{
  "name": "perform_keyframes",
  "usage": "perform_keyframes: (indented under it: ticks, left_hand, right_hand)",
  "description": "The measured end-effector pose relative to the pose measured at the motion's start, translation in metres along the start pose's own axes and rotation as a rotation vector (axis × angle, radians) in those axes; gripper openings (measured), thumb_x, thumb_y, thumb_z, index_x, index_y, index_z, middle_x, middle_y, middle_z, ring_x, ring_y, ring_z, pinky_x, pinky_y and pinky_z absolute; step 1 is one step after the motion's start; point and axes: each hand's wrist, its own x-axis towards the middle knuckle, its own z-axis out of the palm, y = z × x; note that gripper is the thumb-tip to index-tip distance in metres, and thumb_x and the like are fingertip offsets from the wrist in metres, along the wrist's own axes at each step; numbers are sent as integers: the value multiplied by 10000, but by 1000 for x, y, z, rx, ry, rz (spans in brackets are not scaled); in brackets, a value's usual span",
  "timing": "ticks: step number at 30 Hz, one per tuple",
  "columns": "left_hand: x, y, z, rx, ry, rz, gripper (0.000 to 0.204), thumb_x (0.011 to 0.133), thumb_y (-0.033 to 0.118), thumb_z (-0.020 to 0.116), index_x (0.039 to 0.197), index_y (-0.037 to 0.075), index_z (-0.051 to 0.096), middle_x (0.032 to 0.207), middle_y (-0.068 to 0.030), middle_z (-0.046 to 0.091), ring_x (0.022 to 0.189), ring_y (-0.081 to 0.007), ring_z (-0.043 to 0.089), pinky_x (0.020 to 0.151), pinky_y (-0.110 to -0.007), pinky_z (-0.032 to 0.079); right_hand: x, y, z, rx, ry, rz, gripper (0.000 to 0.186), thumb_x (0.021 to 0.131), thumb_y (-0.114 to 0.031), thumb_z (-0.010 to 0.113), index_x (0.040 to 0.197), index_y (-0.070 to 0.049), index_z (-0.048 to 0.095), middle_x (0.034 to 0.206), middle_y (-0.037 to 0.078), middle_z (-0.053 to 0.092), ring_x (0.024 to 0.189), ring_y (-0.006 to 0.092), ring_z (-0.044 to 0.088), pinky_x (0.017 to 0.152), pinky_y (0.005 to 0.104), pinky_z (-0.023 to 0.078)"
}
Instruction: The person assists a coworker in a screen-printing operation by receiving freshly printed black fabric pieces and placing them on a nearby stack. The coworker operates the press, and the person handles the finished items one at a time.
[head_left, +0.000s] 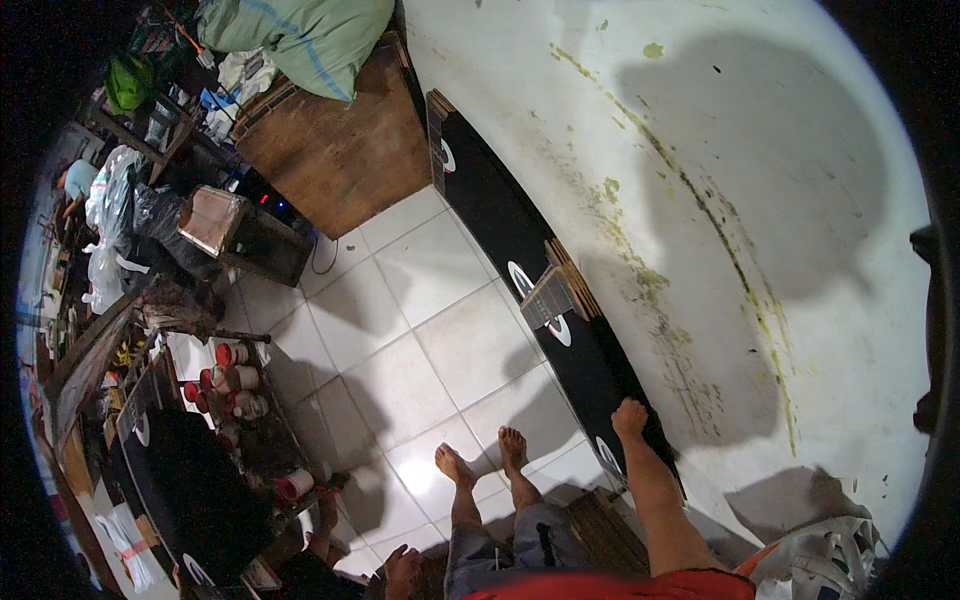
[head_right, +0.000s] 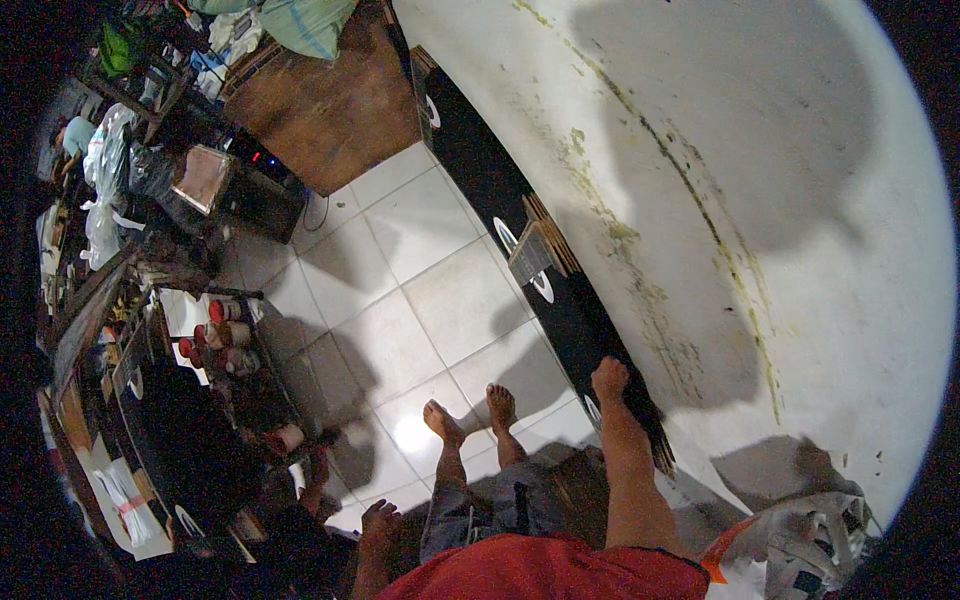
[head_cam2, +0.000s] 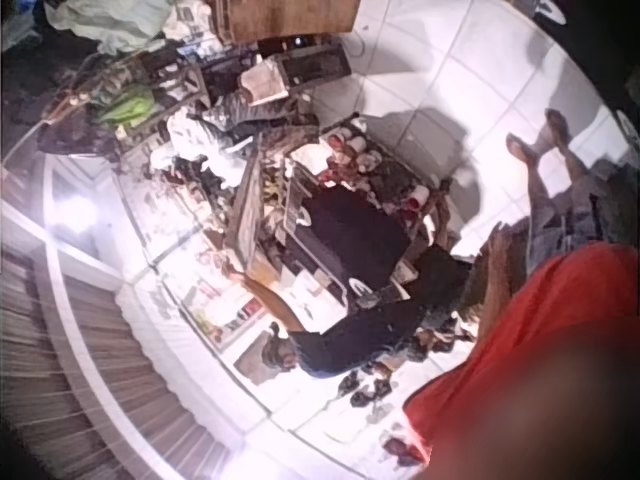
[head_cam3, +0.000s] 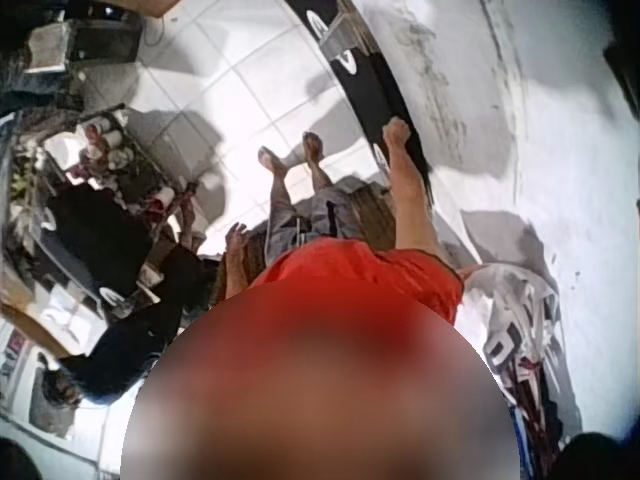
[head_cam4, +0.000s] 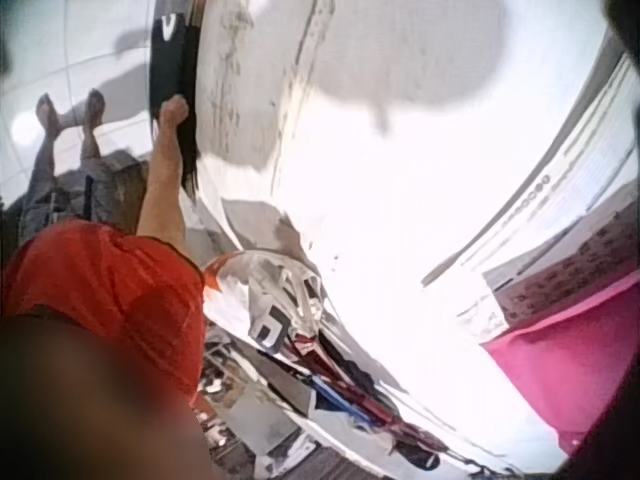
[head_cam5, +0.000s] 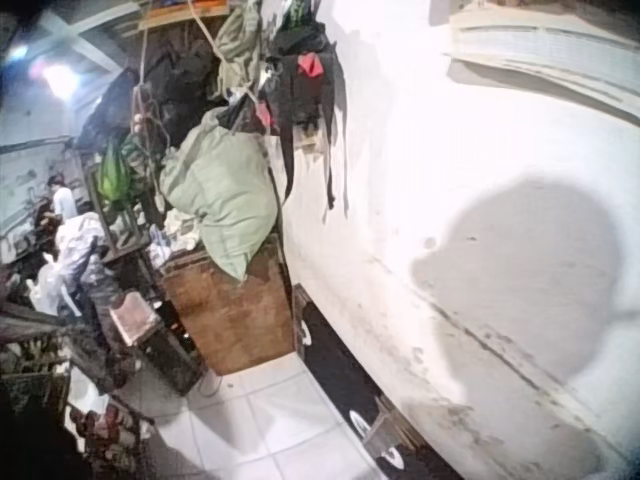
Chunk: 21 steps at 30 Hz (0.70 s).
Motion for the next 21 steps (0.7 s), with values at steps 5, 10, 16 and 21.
perform_keyframes:
  ticks: [5,10,16,21]
  left_hand:
    - [10,-25,-21,-289,-183,158,513,783,133,615,1212,-49,400,1021,-173,575,904,-261,588,752,-342,506]
    - [32,-63,-48,-262,-107,68,502,781,137,617,1200,-47,410,998,-160,590,889,-258,597,770,-340,500]
    - [15,-50,-46,-257,-36,-10,510,777,134,617,1203,-46,403,989,-157,599,865,-261,605,770,-351,500]
    - [14,-31,-46,-281,-76,19,543,780,138,621,1228,-44,373,1005,-170,591,845,-255,609,736,-370,515]
  right_hand:
    - [3,4,3,-36,115,-47,198,648,-155,654,784,-26,590,806,142,611,770,307,604,703,413,486]
    - [4,9,10,-67,78,-73,204,668,-160,642,813,-27,590,836,149,606,791,312,600,715,410,487]
    - [-2,6,5,-81,52,-125,222,687,-154,646,851,-15,592,844,169,602,796,307,601,721,402,492]
    - [-4,7,-12,-30,-5,-65,224,716,-131,633,883,8,573,884,180,584,837,318,581,734,420,479]
